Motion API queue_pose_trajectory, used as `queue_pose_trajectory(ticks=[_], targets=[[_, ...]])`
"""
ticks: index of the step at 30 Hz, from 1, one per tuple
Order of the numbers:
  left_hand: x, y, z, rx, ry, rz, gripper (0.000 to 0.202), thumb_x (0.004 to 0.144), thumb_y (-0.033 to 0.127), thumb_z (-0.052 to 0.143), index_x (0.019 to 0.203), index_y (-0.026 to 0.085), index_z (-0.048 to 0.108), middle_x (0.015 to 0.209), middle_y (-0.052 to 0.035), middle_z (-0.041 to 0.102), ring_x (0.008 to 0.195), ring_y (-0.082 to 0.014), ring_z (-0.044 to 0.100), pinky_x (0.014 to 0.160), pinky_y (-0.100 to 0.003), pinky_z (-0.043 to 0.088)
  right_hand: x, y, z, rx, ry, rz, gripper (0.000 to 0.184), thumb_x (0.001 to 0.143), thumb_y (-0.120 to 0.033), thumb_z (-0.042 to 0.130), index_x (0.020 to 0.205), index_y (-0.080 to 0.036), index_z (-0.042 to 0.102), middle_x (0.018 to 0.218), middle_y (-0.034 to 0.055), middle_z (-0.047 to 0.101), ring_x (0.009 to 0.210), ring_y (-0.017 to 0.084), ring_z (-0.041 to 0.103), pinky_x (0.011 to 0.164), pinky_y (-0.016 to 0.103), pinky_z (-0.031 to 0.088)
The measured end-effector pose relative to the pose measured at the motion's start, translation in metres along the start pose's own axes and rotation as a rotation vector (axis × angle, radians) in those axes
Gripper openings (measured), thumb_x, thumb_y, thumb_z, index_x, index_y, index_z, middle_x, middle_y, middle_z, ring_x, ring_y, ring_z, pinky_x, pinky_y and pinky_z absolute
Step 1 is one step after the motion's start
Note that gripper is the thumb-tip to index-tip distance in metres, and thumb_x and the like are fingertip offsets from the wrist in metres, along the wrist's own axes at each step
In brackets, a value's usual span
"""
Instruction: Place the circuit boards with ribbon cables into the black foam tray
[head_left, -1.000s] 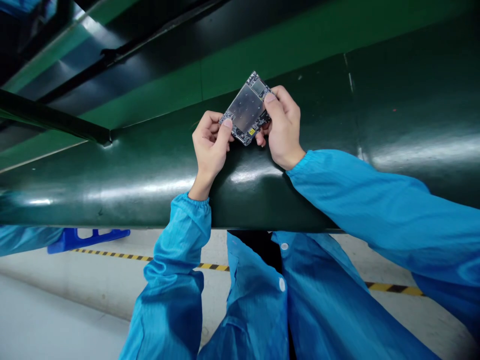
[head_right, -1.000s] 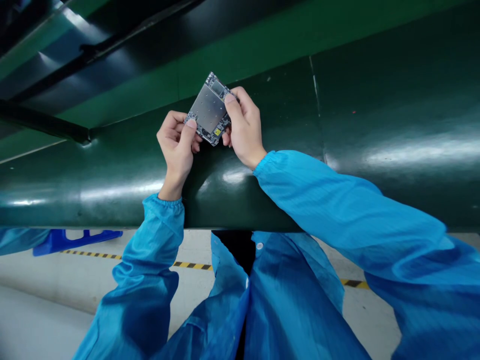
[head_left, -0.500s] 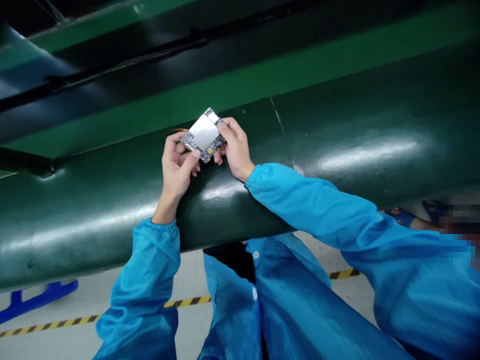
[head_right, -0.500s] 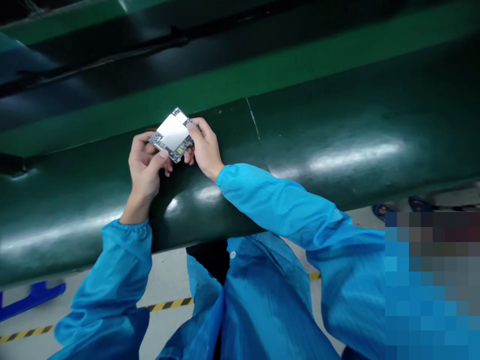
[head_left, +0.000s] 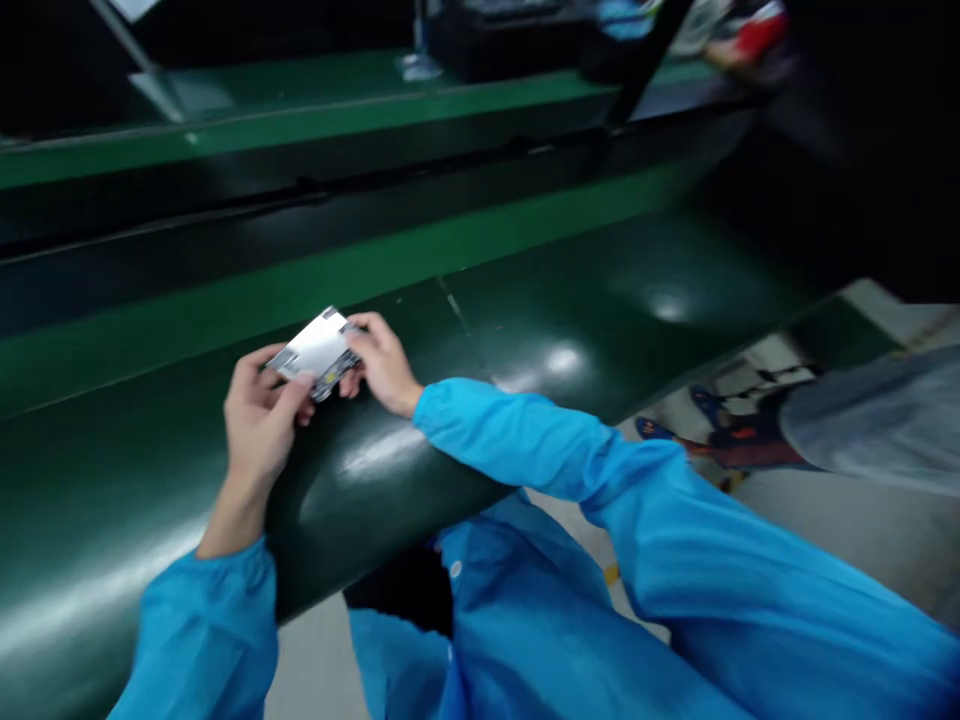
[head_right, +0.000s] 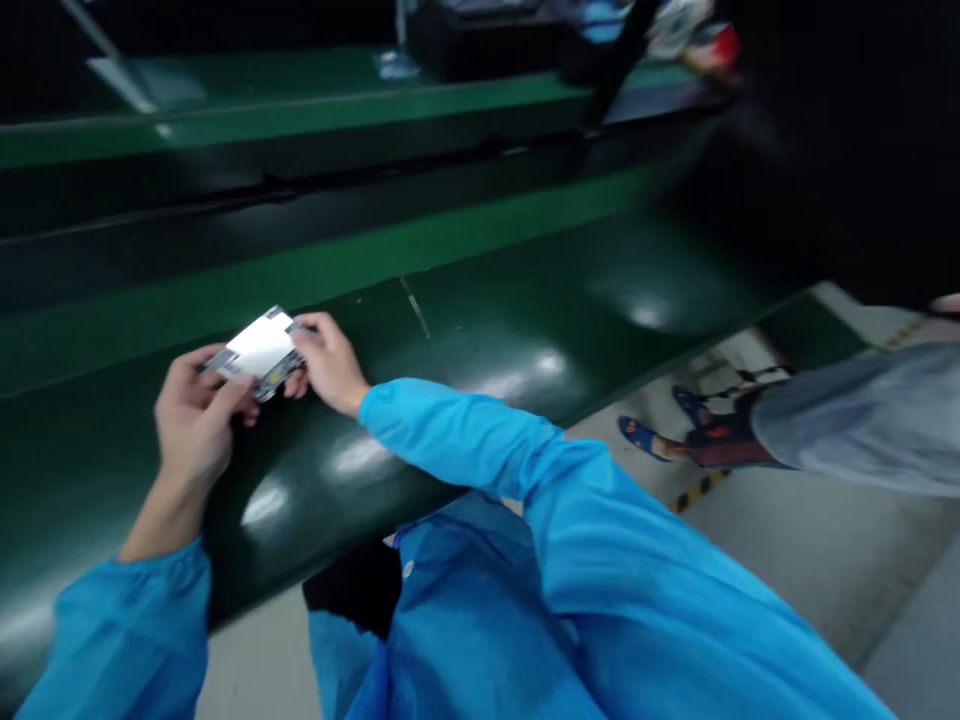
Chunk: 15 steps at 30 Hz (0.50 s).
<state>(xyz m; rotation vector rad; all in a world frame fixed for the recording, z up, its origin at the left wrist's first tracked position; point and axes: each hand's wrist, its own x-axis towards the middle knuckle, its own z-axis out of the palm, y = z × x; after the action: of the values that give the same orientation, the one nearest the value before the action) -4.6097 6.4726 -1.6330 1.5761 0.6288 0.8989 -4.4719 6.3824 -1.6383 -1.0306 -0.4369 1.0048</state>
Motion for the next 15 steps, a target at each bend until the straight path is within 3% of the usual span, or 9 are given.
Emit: queue_pose_trajectory(ticks=[2,5,7,9,12,15], targets=[[0.002,0.011,0.005,0.000,0.123,-0.102,0.050,0.057,0.035,0.102,0.096,0.022,0.072,0.060,0.0087,0.069,0.035,-0.0091,0.051,0.029,-0.018,0.042,0.003,0.000,-0.001,0.011,-0.037,-0.002,0.020,0.105,-0.037,0.061,0.114,-0.030,0.045,0.067,-0.0157,0.057,0.039,0.009,0.055,0.039,0.019,0.044],[0.002,0.030,0.013,0.014,0.199,-0.232,0.036,0.060,0.024,0.096,0.089,0.026,0.073,0.059,0.0123,0.069,0.040,-0.0078,0.052,0.035,-0.017,0.047,0.011,0.002,-0.007,-0.105,-0.071,-0.015,0.042,0.089,-0.047,0.081,0.112,-0.031,0.049,0.072,-0.0154,0.059,0.046,0.012,0.060,0.042,0.023,0.050],[0.002,0.040,0.016,-0.002,0.206,-0.272,0.034,0.058,0.023,0.092,0.085,0.027,0.072,0.056,0.0138,0.066,0.041,-0.0073,0.050,0.036,-0.016,0.045,0.013,0.003,-0.009,-0.247,-0.030,-0.056,0.041,0.086,-0.046,0.081,0.112,-0.033,0.052,0.089,-0.0132,0.064,0.053,0.011,0.062,0.048,0.025,0.054],[0.002,0.047,0.016,-0.005,0.217,-0.292,0.034,0.054,0.025,0.090,0.082,0.027,0.069,0.053,0.0143,0.064,0.043,-0.0081,0.049,0.037,-0.016,0.043,0.007,0.004,-0.012,-0.390,0.056,-0.140,0.033,0.087,-0.036,0.077,0.112,-0.031,0.056,0.111,-0.0092,0.063,0.061,0.009,0.060,0.064,0.029,0.062],[0.001,0.049,0.005,0.098,0.240,-0.340,0.035,0.052,0.032,0.085,0.082,0.029,0.067,0.056,0.0157,0.067,0.047,-0.0104,0.052,0.042,-0.019,0.044,-0.019,0.006,-0.022,-0.624,0.125,-0.270,0.024,0.088,-0.022,0.074,0.108,-0.025,0.061,0.125,-0.0007,0.058,0.070,0.007,0.058,0.092,0.035,0.063],[-0.004,0.042,-0.022,0.323,0.230,-0.341,0.032,0.060,0.044,0.077,0.087,0.034,0.064,0.056,0.0167,0.067,0.051,-0.0165,0.058,0.048,-0.027,0.046,-0.062,0.002,-0.052,-0.844,0.089,-0.412,0.016,0.091,-0.019,0.071,0.105,-0.022,0.065,0.128,0.0059,0.060,0.092,0.015,0.067,0.096,0.035,0.061]])
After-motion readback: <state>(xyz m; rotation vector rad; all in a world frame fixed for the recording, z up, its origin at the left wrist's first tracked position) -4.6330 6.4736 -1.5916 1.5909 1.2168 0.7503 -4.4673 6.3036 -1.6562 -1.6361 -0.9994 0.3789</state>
